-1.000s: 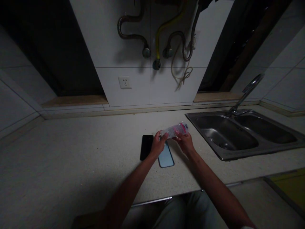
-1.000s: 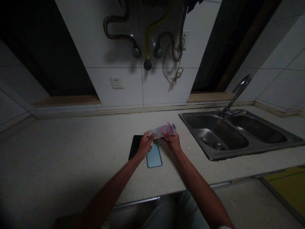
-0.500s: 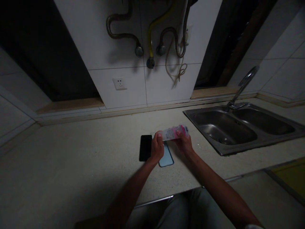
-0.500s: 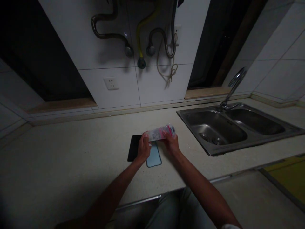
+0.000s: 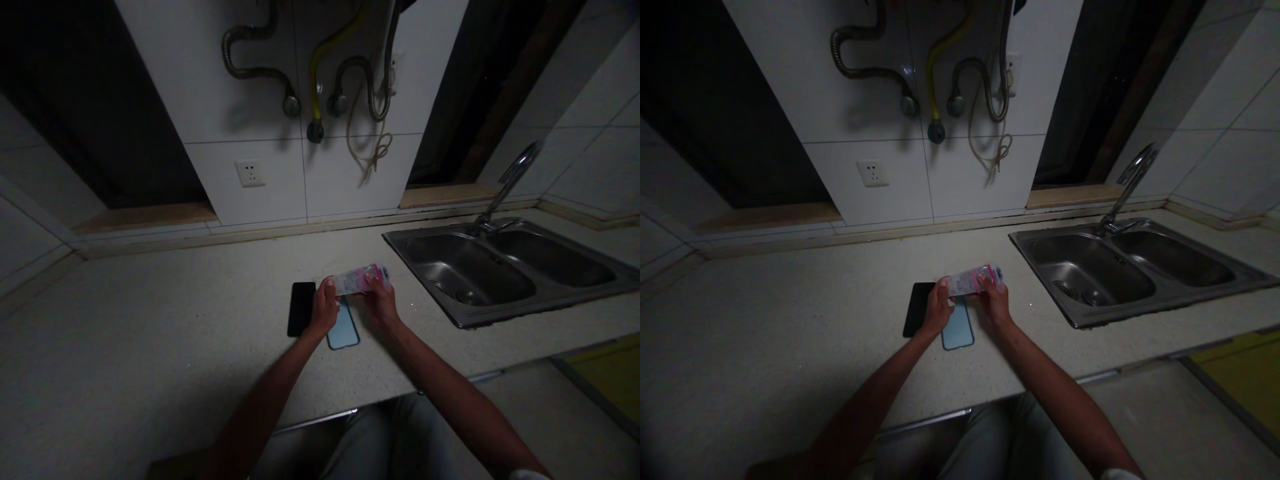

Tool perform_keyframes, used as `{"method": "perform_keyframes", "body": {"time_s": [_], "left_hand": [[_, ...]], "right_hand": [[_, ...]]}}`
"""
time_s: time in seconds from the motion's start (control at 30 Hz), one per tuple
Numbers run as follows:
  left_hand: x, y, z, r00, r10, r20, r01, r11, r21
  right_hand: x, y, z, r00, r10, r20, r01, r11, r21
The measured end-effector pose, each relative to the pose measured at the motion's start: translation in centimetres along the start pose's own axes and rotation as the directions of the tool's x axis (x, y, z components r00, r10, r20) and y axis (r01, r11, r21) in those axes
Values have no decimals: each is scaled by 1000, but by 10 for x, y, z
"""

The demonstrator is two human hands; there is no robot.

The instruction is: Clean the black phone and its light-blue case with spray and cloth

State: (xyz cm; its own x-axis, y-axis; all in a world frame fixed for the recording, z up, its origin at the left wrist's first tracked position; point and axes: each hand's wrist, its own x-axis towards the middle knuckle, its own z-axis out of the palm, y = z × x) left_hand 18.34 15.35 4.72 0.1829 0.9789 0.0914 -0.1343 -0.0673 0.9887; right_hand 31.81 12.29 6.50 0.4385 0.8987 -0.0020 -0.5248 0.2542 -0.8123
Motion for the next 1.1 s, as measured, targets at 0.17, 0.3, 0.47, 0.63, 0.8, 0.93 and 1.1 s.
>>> {"method": "perform_keyframes", "body": {"time_s": [0.17,0.3,0.47,0.63,0.8,0.93,1.1], "left_hand": [[-4,13,-1,999,-18,-42,17,1000,-26],[-5,21,5,996,-86,-1,86,991,-104],[9,27,1,966,-253,54,251,862,-441],[13,28,-9,939,-312,146,335,726,-600],[10,27,-11,905,-372,209,413,641,-647],[12,29,-12,812,-460,359,569,491,-660],[13,26,-10,796,-530,293,581,533,-615]], "right_hand": [[11,-4,-5,997,71,-43,-62,980,187],[18,-10,-9,994,110,-25,-96,942,322],[23,-15,-12,982,185,21,-176,886,429],[30,-22,-21,999,36,-17,-26,913,407],[30,-30,-24,984,-179,-25,180,953,245],[19,-30,-13,960,-281,10,278,953,117],[8,-26,-4,958,-268,100,269,963,5]]}}
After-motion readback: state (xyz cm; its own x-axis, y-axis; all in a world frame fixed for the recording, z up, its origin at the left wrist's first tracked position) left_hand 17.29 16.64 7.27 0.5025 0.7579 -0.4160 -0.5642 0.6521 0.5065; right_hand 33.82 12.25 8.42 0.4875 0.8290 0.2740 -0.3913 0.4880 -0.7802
